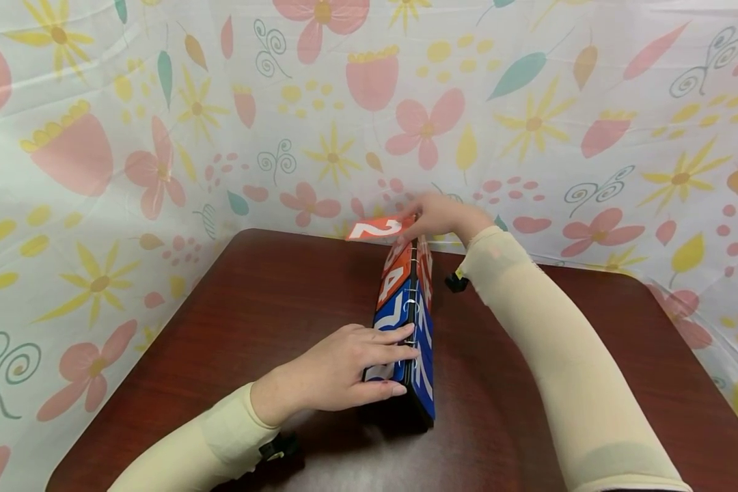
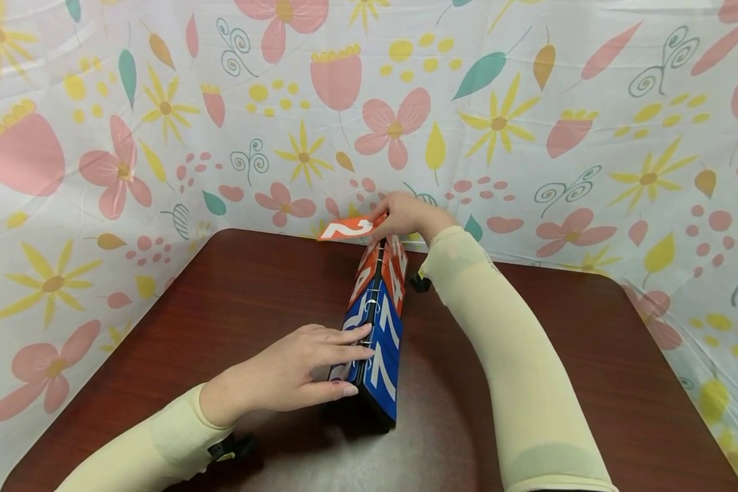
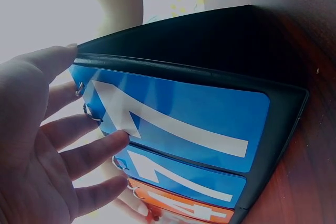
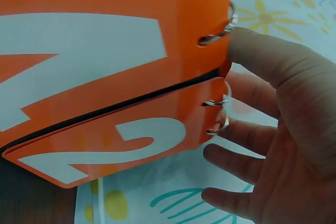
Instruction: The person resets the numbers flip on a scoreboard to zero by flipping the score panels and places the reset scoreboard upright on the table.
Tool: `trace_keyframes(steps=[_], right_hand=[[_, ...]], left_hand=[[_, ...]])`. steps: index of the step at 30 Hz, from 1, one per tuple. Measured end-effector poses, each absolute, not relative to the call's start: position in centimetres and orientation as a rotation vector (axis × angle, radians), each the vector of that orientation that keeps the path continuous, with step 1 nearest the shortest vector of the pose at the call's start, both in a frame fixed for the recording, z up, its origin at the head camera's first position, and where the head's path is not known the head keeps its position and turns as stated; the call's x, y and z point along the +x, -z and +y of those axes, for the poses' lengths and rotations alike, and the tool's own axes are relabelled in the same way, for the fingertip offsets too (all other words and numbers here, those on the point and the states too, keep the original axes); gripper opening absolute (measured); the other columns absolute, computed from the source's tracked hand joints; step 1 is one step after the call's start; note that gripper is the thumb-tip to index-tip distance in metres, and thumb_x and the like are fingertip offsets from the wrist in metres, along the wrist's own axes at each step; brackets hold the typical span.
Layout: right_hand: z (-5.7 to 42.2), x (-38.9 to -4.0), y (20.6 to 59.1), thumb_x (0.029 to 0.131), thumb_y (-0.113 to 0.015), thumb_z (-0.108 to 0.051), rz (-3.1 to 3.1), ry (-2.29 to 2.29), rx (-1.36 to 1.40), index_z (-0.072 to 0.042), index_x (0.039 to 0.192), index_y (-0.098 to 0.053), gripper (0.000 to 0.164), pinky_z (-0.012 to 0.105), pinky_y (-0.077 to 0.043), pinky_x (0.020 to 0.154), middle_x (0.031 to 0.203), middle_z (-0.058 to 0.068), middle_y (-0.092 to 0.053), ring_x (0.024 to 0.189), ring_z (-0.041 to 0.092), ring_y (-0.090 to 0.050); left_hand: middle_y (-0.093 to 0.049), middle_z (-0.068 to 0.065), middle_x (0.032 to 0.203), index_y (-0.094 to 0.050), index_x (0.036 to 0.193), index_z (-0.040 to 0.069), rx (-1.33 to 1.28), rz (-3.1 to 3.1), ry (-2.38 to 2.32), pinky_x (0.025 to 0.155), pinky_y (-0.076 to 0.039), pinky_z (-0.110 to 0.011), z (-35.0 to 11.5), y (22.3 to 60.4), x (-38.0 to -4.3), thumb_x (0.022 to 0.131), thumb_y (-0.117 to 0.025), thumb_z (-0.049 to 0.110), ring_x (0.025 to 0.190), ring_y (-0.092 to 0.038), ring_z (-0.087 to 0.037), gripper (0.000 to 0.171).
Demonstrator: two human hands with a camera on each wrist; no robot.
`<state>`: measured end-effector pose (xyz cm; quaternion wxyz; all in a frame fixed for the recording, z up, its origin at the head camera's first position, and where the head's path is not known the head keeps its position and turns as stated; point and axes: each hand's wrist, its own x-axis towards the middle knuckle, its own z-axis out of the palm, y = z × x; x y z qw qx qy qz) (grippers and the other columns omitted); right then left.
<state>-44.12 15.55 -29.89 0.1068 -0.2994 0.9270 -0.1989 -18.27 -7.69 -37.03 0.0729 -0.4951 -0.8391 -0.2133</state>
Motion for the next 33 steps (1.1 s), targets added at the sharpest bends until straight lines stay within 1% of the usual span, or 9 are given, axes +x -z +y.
trace_keyframes(steps=[7,13,17,20,22,26,30,31,33], right_hand=[[15.1,-44.1,30.5,0.087,-0.081,-0.04,2.757,0.503,-0.887,-0.015,0.107,-0.081,0.032,0.042,-0.055,0.09,0.11,0.004,-0.077,0.105,0.023,-0.063],[15.1,-44.0,31.0,0.087,-0.079,-0.042,2.772,0.506,-0.838,-0.017,0.091,-0.082,0.025,0.039,-0.053,0.087,0.108,0.005,-0.072,0.103,0.022,-0.06],[15.0,-43.9,31.3,0.09,-0.076,-0.045,2.75,0.505,-0.838,-0.017,0.077,-0.079,0.031,0.033,-0.051,0.073,0.084,0.001,-0.074,0.085,0.021,-0.062],[14.7,-43.9,31.3,0.093,-0.071,-0.048,2.756,0.477,-0.853,-0.016,0.061,-0.067,0.045,0.029,-0.042,0.056,0.057,-0.003,-0.059,0.058,0.017,-0.051],[14.6,-43.9,31.2,0.096,-0.068,-0.05,2.759,0.457,-0.863,-0.017,0.055,-0.058,0.054,0.027,-0.035,0.051,0.051,-0.006,-0.047,0.049,0.015,-0.041],[14.4,-43.8,31.3,0.099,-0.064,-0.051,2.747,0.458,-0.877,-0.018,0.051,-0.048,0.06,0.026,-0.031,0.047,0.047,-0.007,-0.039,0.042,0.011,-0.034],[14.6,-43.7,31.5,0.099,-0.063,-0.05,2.76,0.476,-0.904,-0.015,0.054,-0.053,0.058,0.03,-0.035,0.048,0.049,-0.004,-0.04,0.045,0.016,-0.038],[14.6,-43.7,31.6,0.099,-0.063,-0.05,2.765,0.489,-0.916,-0.014,0.059,-0.06,0.055,0.032,-0.038,0.051,0.052,0.0,-0.044,0.047,0.021,-0.042],[15.0,-43.6,31.7,0.1,-0.062,-0.05,2.774,0.537,-0.93,-0.009,0.084,-0.075,0.046,0.038,-0.052,0.066,0.075,0.007,-0.064,0.069,0.026,-0.06]], left_hand=[[-0.047,-0.002,0.16,-0.061,0.145,0.024,-1.49,-2.498,0.658,0.11,-0.05,-0.043,-7.7,37.1,-18.4,0.102,-0.061,0.046,0.145,-0.049,-0.009,0.049],[-0.048,-0.002,0.16,-0.061,0.145,0.025,-1.493,-2.49,0.656,0.11,-0.05,-0.043,-7.6,37.1,-18.4,0.102,-0.061,0.046,0.145,-0.049,-0.009,0.048],[-0.047,-0.003,0.161,-0.06,0.146,0.025,-1.502,-2.486,0.639,0.11,-0.05,-0.042,-7.6,37.1,-18.4,0.103,-0.059,0.047,0.145,-0.049,-0.01,0.049],[-0.046,-0.003,0.161,-0.058,0.147,0.026,-1.504,-2.483,0.635,0.111,-0.05,-0.041,-7.6,37.1,-18.4,0.103,-0.058,0.048,0.145,-0.049,-0.01,0.05],[-0.046,-0.003,0.161,-0.059,0.147,0.026,-1.501,-2.483,0.634,0.11,-0.05,-0.041,-7.6,37.1,-18.3,0.103,-0.058,0.048,0.145,-0.049,-0.01,0.049],[-0.047,-0.003,0.16,-0.061,0.145,0.024,-1.499,-2.483,0.662,0.109,-0.051,-0.041,-7.6,37.2,-18.3,0.103,-0.059,0.047,0.143,-0.051,-0.01,0.049],[-0.047,-0.002,0.161,-0.06,0.146,0.024,-1.494,-2.493,0.658,0.109,-0.051,-0.042,-7.6,37.2,-18.3,0.103,-0.059,0.048,0.143,-0.051,-0.01,0.049],[-0.046,-0.002,0.161,-0.06,0.146,0.025,-1.493,-2.495,0.656,0.109,-0.051,-0.042,-7.7,37.2,-18.2,0.103,-0.058,0.048,0.143,-0.051,-0.01,0.049],[-0.046,-0.002,0.161,-0.06,0.146,0.025,-1.495,-2.489,0.651,0.109,-0.051,-0.042,-7.7,37.2,-18.2,0.103,-0.058,0.049,0.143,-0.051,-0.01,0.049]])
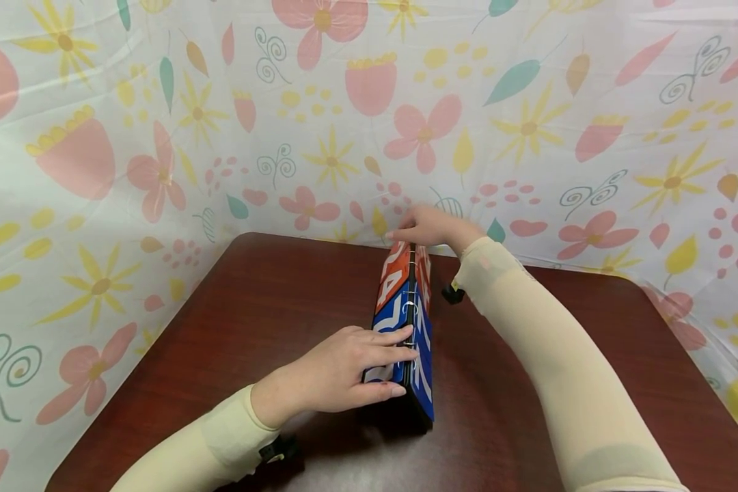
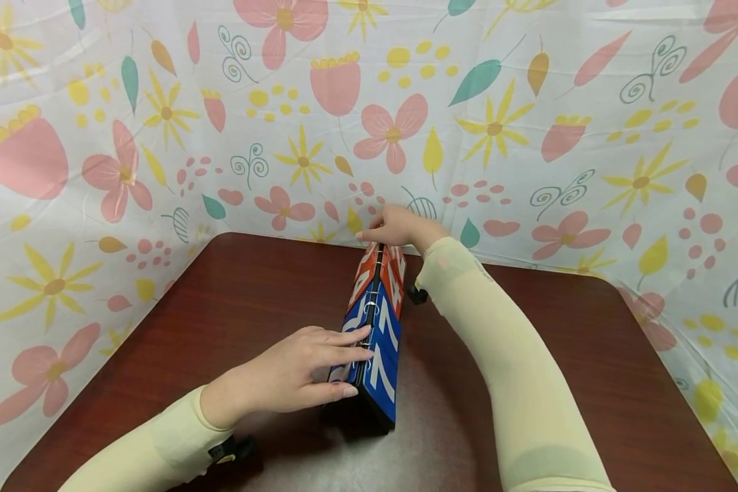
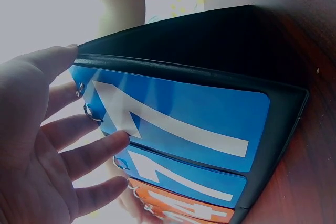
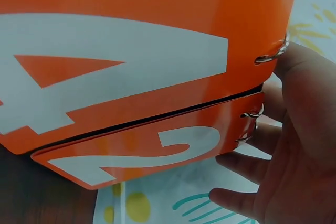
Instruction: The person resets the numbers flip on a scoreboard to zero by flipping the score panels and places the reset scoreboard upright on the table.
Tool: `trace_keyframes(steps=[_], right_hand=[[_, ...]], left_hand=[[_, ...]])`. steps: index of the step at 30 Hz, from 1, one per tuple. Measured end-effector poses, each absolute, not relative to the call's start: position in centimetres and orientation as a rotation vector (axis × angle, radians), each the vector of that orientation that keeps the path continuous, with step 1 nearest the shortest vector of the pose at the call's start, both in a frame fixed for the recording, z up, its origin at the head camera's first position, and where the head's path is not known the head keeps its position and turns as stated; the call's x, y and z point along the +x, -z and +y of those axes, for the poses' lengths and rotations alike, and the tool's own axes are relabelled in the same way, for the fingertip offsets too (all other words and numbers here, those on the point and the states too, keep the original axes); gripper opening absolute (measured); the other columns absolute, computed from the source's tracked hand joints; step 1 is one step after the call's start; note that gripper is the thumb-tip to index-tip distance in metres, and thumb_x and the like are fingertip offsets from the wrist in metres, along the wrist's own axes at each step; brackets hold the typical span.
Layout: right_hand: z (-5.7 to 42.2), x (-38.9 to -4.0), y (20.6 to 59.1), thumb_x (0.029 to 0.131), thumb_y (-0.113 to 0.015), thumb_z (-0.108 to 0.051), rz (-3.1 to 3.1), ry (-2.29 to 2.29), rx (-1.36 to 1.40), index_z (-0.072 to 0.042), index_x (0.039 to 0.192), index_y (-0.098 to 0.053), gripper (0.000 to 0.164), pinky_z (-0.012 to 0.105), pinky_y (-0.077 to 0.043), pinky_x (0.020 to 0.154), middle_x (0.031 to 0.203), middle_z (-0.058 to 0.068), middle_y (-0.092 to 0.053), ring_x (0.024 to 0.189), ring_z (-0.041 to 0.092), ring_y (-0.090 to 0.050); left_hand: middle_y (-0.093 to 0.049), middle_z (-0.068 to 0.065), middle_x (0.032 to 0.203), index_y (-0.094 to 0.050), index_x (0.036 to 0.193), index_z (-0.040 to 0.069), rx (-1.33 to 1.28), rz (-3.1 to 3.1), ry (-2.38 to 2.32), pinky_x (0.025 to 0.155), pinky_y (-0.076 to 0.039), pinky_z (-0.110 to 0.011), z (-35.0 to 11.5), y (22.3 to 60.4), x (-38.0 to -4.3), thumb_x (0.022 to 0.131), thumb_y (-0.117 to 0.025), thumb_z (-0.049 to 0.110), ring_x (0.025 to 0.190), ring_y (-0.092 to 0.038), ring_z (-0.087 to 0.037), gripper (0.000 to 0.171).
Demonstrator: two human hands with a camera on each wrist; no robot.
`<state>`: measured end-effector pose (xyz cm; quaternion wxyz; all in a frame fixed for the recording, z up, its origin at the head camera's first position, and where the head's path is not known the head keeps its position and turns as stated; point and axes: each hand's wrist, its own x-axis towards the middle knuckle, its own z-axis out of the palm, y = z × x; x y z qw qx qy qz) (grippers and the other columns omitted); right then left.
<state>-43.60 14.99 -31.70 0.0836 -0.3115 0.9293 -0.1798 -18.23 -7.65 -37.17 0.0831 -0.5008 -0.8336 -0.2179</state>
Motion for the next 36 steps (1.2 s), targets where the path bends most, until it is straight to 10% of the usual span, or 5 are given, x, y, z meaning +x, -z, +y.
trace_keyframes(steps=[4,6,23,36], right_hand=[[16.2,-43.2,31.7,0.101,-0.059,-0.051,2.744,0.719,-0.892,-0.013,0.146,-0.059,0.059,0.056,-0.044,0.113,0.152,0.014,-0.054,0.138,0.037,-0.052],[17.1,-42.9,31.7,0.101,-0.058,-0.054,2.733,0.816,-0.85,-0.017,0.155,-0.047,0.067,0.059,-0.035,0.12,0.165,0.01,-0.04,0.15,0.037,-0.04],[21.8,-42.5,43.7,0.099,-0.06,-0.058,2.492,1.555,-0.304,-0.017,0.149,-0.055,0.065,0.047,-0.053,0.092,0.148,0.013,-0.06,0.133,0.036,-0.057],[21.5,-41.9,45.2,0.096,-0.063,-0.061,2.477,1.595,-0.186,-0.021,0.153,-0.05,0.071,0.041,-0.049,0.086,0.154,0.011,-0.053,0.128,0.036,-0.054]], left_hand=[[-0.047,-0.004,0.16,-0.06,0.146,0.024,-1.507,-2.467,0.634,0.108,-0.051,-0.041,-7.6,37.3,-18.3,0.103,-0.058,0.048,0.143,-0.052,-0.011,0.049],[-0.047,-0.004,0.16,-0.06,0.146,0.024,-1.507,-2.465,0.63,0.108,-0.051,-0.041,-7.6,37.3,-18.4,0.103,-0.059,0.048,0.143,-0.052,-0.011,0.05],[-0.046,-0.003,0.161,-0.06,0.146,0.024,-1.489,-2.521,0.681,0.11,-0.05,-0.042,-7.8,37.2,-18.3,0.102,-0.06,0.048,0.145,-0.049,-0.011,0.05],[-0.047,-0.002,0.161,-0.06,0.146,0.026,-1.49,-2.516,0.677,0.109,-0.051,-0.041,-7.7,37.1,-18.4,0.101,-0.062,0.047,0.146,-0.048,-0.01,0.05]])
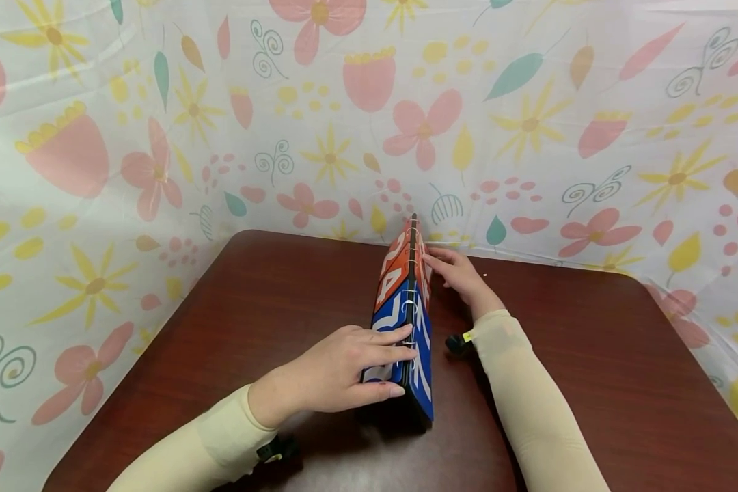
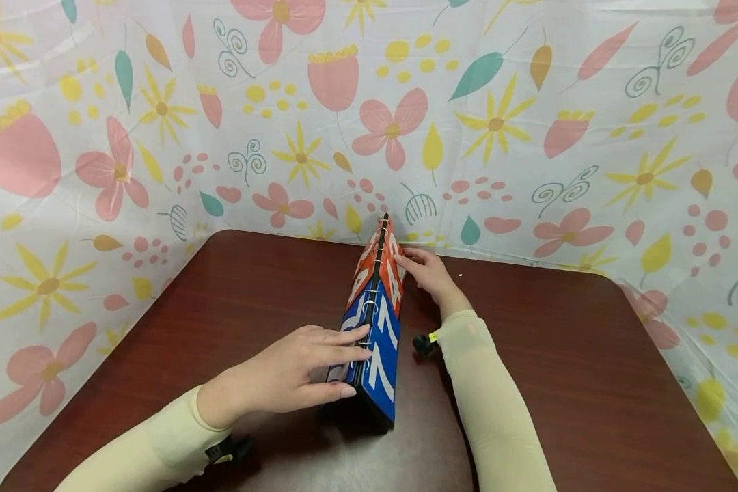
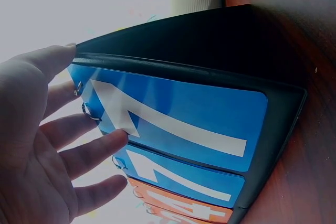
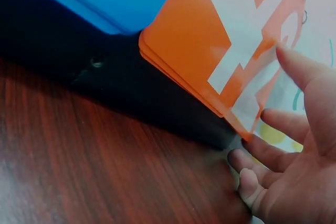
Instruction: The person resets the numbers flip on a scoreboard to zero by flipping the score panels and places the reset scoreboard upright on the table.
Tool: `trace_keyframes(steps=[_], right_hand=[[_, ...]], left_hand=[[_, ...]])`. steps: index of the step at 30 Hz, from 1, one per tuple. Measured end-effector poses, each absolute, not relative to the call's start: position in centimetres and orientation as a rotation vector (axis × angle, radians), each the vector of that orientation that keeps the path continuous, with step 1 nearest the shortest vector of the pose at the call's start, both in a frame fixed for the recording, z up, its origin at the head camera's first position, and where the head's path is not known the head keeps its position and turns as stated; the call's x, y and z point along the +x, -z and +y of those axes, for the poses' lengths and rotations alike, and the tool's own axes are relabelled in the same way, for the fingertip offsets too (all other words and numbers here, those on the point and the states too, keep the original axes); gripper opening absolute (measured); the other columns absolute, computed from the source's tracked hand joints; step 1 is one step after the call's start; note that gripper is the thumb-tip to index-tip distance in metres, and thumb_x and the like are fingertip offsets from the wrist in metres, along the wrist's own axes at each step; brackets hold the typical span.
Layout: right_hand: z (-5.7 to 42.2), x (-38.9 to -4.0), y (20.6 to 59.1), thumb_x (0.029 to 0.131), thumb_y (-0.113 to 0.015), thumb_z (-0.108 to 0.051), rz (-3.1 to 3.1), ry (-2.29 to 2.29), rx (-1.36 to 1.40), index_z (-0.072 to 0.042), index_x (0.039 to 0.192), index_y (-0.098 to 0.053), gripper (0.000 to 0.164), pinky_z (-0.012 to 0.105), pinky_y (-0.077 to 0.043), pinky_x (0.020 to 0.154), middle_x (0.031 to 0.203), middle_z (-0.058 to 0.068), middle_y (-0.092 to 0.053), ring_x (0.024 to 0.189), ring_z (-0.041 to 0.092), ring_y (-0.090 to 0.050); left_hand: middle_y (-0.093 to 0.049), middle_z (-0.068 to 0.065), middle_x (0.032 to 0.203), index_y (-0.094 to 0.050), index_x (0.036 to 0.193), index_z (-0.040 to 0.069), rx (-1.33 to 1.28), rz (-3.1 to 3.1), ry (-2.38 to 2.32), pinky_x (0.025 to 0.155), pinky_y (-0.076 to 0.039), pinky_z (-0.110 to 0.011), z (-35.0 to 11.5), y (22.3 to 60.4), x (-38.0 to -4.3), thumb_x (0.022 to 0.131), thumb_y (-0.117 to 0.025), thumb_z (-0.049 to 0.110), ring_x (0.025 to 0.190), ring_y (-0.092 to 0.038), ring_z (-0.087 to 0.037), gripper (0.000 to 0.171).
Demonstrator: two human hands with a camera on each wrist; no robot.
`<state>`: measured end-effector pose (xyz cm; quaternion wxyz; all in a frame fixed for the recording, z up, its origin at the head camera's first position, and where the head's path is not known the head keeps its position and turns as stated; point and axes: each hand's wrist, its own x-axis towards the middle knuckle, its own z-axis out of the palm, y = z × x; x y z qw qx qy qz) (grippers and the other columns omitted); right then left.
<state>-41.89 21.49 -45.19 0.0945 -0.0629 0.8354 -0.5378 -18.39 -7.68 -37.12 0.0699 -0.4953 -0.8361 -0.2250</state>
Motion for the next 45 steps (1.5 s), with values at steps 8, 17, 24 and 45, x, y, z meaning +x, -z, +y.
trace_keyframes(steps=[8,17,24,45], right_hand=[[22.2,-42.2,46.4,0.086,-0.079,-0.053,2.506,1.793,0.076,-0.009,0.116,-0.07,0.054,0.028,-0.058,0.067,0.096,0.003,-0.07,0.078,0.018,-0.068],[22.5,-41.8,46.7,0.091,-0.077,-0.044,2.493,1.966,0.154,-0.009,0.09,-0.067,0.037,0.028,-0.057,0.062,0.088,-0.002,-0.063,0.063,0.015,-0.059],[22.8,-41.5,46.6,0.094,-0.072,-0.048,2.534,1.908,0.14,-0.009,0.093,-0.069,0.04,0.029,-0.056,0.065,0.096,-0.004,-0.064,0.074,0.016,-0.058],[23.4,-40.7,46.6,0.093,-0.068,-0.059,2.745,1.657,-0.16,-0.013,0.127,-0.074,0.058,0.029,-0.056,0.064,0.109,0.018,-0.076,0.085,0.024,-0.071]], left_hand=[[-0.047,-0.002,0.161,-0.059,0.146,0.026,-1.49,-2.516,0.674,0.11,-0.05,-0.042,-7.7,37.0,-18.3,0.101,-0.062,0.047,0.146,-0.048,-0.01,0.05],[-0.045,-0.002,0.162,-0.058,0.147,0.026,-1.488,-2.531,0.67,0.111,-0.05,-0.043,-7.7,37.1,-18.3,0.102,-0.059,0.049,0.147,-0.047,-0.01,0.051],[-0.044,-0.002,0.162,-0.058,0.148,0.025,-1.494,-2.538,0.674,0.112,-0.049,-0.043,-7.7,37.1,-18.2,0.103,-0.058,0.049,0.147,-0.048,-0.011,0.051],[-0.047,-0.004,0.161,-0.059,0.147,0.024,-1.498,-2.507,0.666,0.111,-0.05,-0.042,-7.5,37.1,-18.2,0.102,-0.06,0.048,0.145,-0.049,-0.012,0.05]])
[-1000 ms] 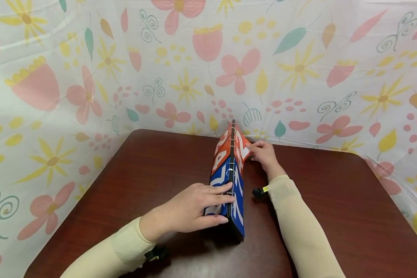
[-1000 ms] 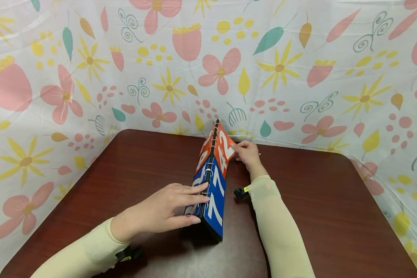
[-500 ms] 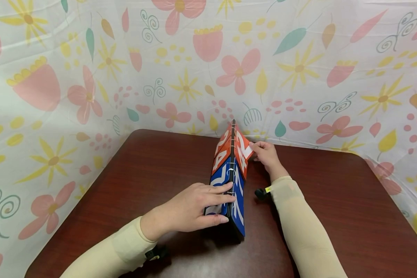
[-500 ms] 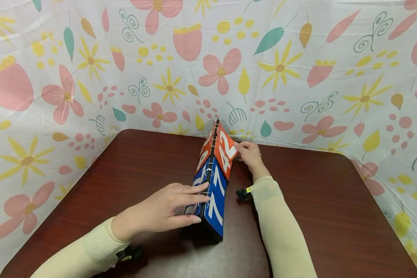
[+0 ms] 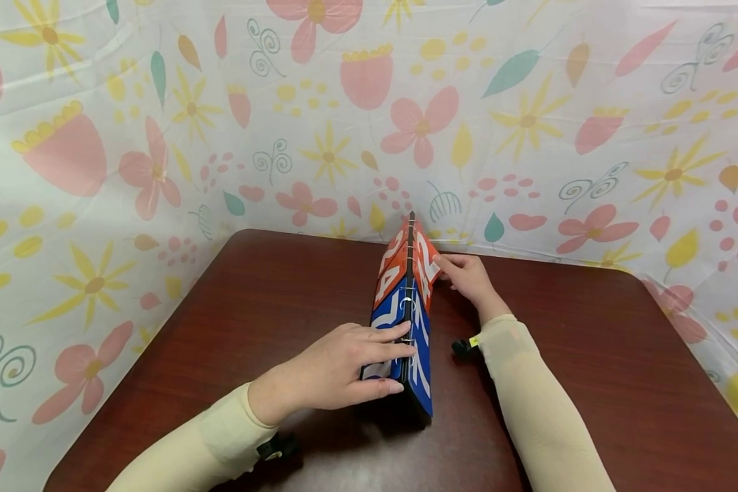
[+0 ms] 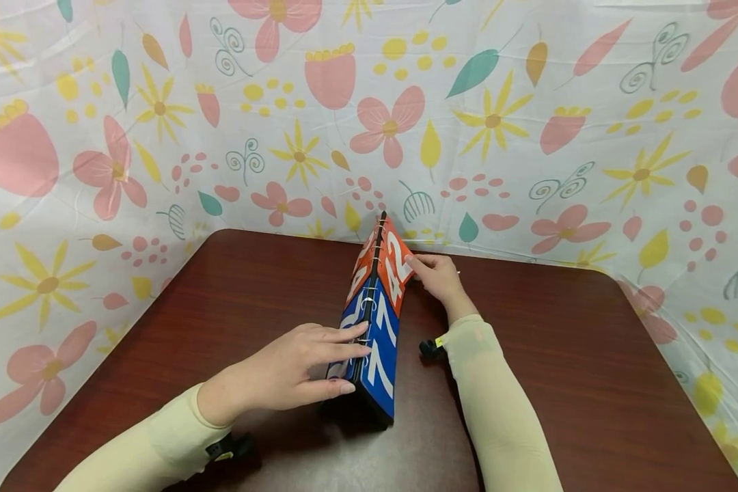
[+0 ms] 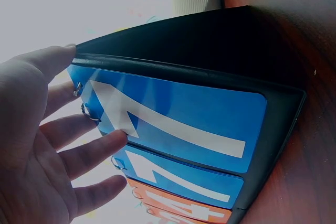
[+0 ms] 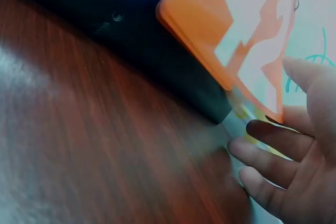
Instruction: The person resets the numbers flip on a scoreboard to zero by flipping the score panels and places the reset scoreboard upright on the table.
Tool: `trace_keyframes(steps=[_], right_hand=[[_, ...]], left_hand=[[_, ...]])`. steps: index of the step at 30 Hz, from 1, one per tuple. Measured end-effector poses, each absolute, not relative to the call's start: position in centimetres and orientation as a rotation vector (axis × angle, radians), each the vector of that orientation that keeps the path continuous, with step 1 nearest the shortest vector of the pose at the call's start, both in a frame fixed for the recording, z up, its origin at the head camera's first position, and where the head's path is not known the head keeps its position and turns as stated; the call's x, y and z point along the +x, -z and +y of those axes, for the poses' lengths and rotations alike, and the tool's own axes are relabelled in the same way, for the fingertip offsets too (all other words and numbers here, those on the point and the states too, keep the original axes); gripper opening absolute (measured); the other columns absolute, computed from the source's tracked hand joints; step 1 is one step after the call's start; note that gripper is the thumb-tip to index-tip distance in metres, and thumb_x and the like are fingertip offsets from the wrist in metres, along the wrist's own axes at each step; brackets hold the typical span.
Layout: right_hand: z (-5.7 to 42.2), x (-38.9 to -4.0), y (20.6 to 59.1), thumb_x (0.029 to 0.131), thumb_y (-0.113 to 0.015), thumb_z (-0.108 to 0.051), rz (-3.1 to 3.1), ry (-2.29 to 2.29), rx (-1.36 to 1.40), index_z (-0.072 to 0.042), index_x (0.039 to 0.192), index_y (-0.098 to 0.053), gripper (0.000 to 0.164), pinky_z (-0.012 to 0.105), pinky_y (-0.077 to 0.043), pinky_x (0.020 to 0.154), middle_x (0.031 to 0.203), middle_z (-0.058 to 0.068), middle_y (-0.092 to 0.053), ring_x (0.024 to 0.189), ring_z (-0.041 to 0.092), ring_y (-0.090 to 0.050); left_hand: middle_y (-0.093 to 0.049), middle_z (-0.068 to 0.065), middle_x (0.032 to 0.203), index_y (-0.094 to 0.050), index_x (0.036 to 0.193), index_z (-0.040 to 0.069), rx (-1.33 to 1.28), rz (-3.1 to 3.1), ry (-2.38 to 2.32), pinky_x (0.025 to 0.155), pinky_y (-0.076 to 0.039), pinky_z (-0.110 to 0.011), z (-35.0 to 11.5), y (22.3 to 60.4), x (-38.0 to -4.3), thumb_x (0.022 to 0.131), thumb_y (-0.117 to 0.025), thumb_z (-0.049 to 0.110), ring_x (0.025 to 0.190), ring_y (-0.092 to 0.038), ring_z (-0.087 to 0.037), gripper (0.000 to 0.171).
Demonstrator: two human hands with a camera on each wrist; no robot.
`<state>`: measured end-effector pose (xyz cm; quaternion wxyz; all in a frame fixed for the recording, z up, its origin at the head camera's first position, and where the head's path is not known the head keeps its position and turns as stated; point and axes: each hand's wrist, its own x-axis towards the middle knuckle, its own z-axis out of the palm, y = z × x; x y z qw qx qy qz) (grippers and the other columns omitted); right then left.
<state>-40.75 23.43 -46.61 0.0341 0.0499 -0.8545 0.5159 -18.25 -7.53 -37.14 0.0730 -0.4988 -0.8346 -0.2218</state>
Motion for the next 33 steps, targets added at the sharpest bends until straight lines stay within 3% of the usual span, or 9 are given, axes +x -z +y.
trace_keyframes(steps=[3,7,12,15,18,21,28,33], right_hand=[[23.6,-40.6,46.6,0.094,-0.07,-0.053,-2.609,-1.657,0.088,-0.011,0.123,-0.074,0.052,0.028,-0.058,0.066,0.111,0.011,-0.073,0.086,0.02,-0.068],[23.9,-40.4,46.1,0.094,-0.073,-0.044,-2.428,-1.919,-0.124,-0.007,0.103,-0.069,0.039,0.03,-0.06,0.066,0.093,-0.003,-0.068,0.073,0.013,-0.066],[24.4,-40.3,44.7,0.097,-0.072,-0.036,-2.085,-2.308,-0.262,-0.015,0.087,-0.061,0.025,0.028,-0.057,0.055,0.073,-0.007,-0.065,0.058,0.009,-0.063],[24.7,-40.2,43.5,0.1,-0.067,-0.033,-1.898,-2.561,-0.286,-0.015,0.103,-0.063,0.019,0.028,-0.057,0.054,0.076,-0.005,-0.068,0.059,0.01,-0.066],[25.2,-40.0,42.2,0.104,-0.061,-0.035,-1.789,-2.774,-0.288,-0.016,0.141,-0.052,0.043,0.028,-0.06,0.06,0.087,-0.003,-0.072,0.066,0.012,-0.07],[25.6,-39.6,40.8,0.106,-0.056,-0.033,-1.666,-2.933,-0.273,-0.018,0.159,-0.033,0.06,0.03,-0.062,0.067,0.095,0.0,-0.075,0.071,0.017,-0.073],[25.1,-37.8,38.0,0.108,-0.043,-0.02,-1.443,-3.054,0.08,-0.01,0.147,-0.034,0.041,0.037,-0.064,0.08,0.105,0.013,-0.08,0.088,0.026,-0.08],[23.0,-36.6,36.4,0.109,-0.049,-0.024,-1.698,-2.772,0.455,-0.004,0.154,-0.035,0.052,0.04,-0.062,0.09,0.129,0.014,-0.073,0.107,0.03,-0.077]], left_hand=[[-0.047,-0.004,0.16,-0.06,0.146,0.023,-1.498,-2.509,0.682,0.111,-0.05,-0.042,-7.5,37.2,-18.2,0.102,-0.06,0.047,0.145,-0.05,-0.012,0.05],[-0.048,-0.005,0.16,-0.06,0.146,0.024,-1.499,-2.513,0.698,0.11,-0.051,-0.042,-7.5,37.4,-18.2,0.102,-0.061,0.047,0.145,-0.05,-0.012,0.05],[-0.049,-0.004,0.159,-0.061,0.145,0.023,-1.506,-2.506,0.711,0.109,-0.052,-0.042,-7.4,37.5,-18.2,0.101,-0.062,0.046,0.145,-0.05,-0.012,0.05],[-0.048,-0.004,0.16,-0.061,0.145,0.023,-1.51,-2.508,0.723,0.109,-0.051,-0.042,-7.3,37.5,-18.2,0.101,-0.063,0.046,0.146,-0.049,-0.012,0.05],[-0.046,-0.003,0.161,-0.06,0.146,0.023,-1.506,-2.519,0.707,0.109,-0.051,-0.042,-7.4,37.4,-18.2,0.101,-0.061,0.047,0.145,-0.049,-0.012,0.05],[-0.045,-0.003,0.162,-0.06,0.146,0.024,-1.497,-2.522,0.688,0.11,-0.051,-0.043,-7.6,37.3,-18.2,0.102,-0.06,0.047,0.145,-0.05,-0.013,0.05],[-0.045,-0.004,0.162,-0.06,0.146,0.023,-1.496,-2.52,0.688,0.111,-0.05,-0.043,-7.6,37.2,-18.3,0.102,-0.059,0.048,0.145,-0.05,-0.015,0.05],[-0.045,-0.004,0.162,-0.059,0.147,0.023,-1.498,-2.517,0.666,0.11,-0.05,-0.043,-7.5,37.2,-18.3,0.103,-0.057,0.049,0.145,-0.05,-0.014,0.05]])
